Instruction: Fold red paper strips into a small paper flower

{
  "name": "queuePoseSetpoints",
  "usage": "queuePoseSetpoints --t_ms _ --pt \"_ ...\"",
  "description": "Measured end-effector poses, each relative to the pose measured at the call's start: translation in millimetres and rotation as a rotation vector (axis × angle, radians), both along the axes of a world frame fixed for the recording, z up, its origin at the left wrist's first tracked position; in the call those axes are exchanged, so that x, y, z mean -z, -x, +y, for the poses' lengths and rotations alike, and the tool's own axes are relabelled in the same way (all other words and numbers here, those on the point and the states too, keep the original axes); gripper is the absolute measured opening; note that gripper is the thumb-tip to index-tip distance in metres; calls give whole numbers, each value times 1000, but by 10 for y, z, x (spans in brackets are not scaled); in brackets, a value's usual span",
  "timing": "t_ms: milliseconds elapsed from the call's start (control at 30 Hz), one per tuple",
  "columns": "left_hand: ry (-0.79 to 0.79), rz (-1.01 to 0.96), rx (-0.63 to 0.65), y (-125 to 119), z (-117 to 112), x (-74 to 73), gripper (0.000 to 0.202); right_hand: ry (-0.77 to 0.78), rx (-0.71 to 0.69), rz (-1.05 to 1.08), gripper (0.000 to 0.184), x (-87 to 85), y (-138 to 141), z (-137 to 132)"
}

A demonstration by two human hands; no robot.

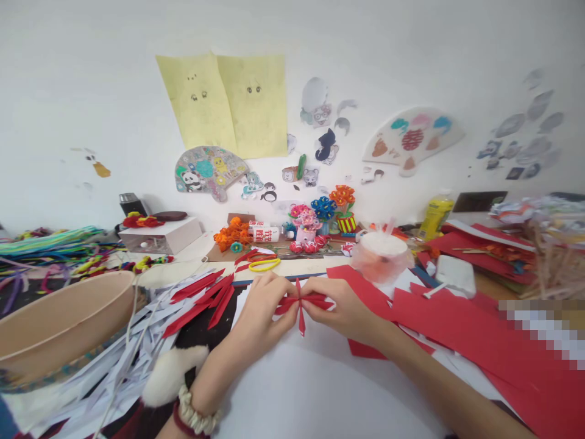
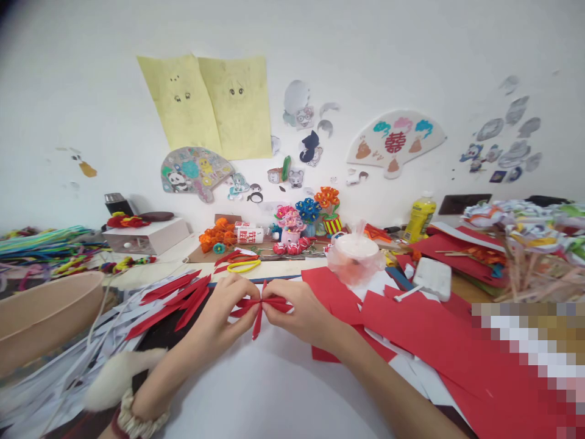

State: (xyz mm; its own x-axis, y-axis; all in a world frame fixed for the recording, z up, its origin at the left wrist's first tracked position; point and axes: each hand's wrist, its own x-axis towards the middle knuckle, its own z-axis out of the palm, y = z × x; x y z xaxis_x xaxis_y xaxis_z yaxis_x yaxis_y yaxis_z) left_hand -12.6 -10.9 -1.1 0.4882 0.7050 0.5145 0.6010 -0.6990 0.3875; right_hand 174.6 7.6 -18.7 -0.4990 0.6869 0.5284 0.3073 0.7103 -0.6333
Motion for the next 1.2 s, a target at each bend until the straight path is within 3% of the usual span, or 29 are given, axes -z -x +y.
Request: queuePoseSetpoints --t_ms 167,367,567,700,1200 --pt "72 -87 60 -12 -36 -24 13 6 11 71 13 -39 -15 -59" --pt "119 -187 82 -18 -54 -49 18 118 -3 151 16 -81 -18 -90" --pt "55 -121 70 18 -15 -35 14 171 -71 46 8 -98 -34 -33" --pt "57 -90 75 15 -3 -11 15 116 -64 -3 15 -98 -39 -30" --pt "130 -153 113 -15 -39 -56 19 171 -124 79 15 -122 -65 -52"
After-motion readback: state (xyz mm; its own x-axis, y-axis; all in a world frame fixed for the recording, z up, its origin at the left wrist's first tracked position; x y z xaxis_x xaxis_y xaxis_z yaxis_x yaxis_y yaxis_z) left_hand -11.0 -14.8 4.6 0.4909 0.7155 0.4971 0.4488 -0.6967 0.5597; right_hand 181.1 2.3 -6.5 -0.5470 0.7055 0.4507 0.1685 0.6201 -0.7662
